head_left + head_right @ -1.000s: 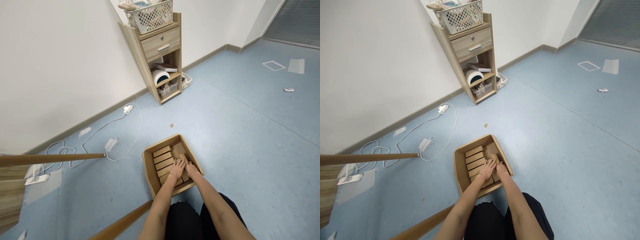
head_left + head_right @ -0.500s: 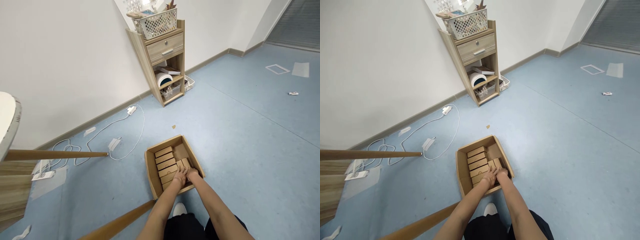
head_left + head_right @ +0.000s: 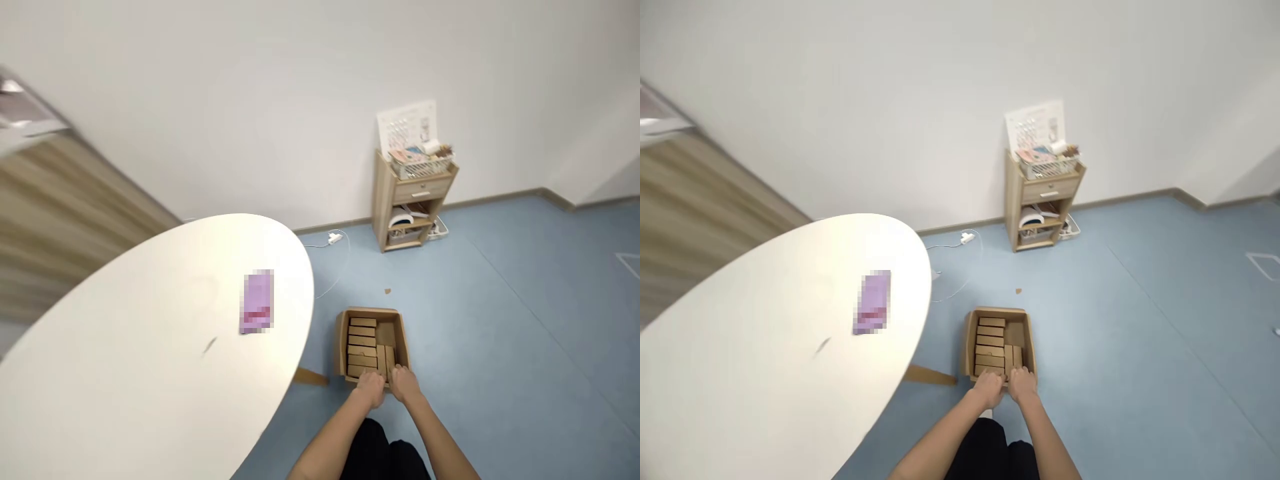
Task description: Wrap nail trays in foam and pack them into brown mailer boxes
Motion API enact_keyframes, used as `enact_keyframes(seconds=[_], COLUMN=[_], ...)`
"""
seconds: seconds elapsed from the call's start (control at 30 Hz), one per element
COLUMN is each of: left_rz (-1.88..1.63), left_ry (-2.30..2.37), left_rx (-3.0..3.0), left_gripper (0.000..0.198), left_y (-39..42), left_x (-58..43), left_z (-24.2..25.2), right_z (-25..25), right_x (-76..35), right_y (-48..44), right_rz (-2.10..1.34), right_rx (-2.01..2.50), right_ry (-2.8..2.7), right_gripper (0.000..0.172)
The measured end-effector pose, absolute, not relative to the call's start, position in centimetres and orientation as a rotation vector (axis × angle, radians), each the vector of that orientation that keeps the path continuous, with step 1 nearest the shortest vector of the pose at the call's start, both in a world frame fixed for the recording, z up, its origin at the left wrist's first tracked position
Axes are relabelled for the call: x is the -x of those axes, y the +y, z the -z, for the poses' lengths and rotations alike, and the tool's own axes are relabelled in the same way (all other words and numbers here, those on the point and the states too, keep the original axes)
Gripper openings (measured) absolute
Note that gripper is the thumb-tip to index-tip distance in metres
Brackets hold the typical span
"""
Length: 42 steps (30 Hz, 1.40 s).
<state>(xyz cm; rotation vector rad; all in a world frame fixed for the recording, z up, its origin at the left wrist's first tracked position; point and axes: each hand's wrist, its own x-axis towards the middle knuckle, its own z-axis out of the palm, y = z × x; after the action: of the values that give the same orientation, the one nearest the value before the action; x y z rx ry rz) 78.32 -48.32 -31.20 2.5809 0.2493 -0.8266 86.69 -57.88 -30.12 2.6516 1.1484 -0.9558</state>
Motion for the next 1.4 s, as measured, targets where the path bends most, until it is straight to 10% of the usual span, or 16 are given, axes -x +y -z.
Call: enact_keyframes(seconds=[0.4, 1.07, 1.4], left_rz=[-0.053, -0.479, -0.605], left_ry=[0.804, 1.847, 1.746], left_rx=[-2.315, -1.837, -1.986], left_gripper=[0.039, 0.037, 0.036], left_y=[-45.1, -42.5, -31.9], left_x=[-61.1, -9.8, -0.2], left_z=[1.1, -4.5, -5.9], right_z=[3.2, -5.0, -7.7], right_x=[-78.4, -32.0, -20.3], right_y=[-53.3, -32.6, -23.8], right_rz=[0.823, 0.648, 0.55], right_rx=[-2.534, -1.569, -1.549], right_ry=[1.832, 2.731, 2.7], right_gripper=[0.037, 0.036, 0.031])
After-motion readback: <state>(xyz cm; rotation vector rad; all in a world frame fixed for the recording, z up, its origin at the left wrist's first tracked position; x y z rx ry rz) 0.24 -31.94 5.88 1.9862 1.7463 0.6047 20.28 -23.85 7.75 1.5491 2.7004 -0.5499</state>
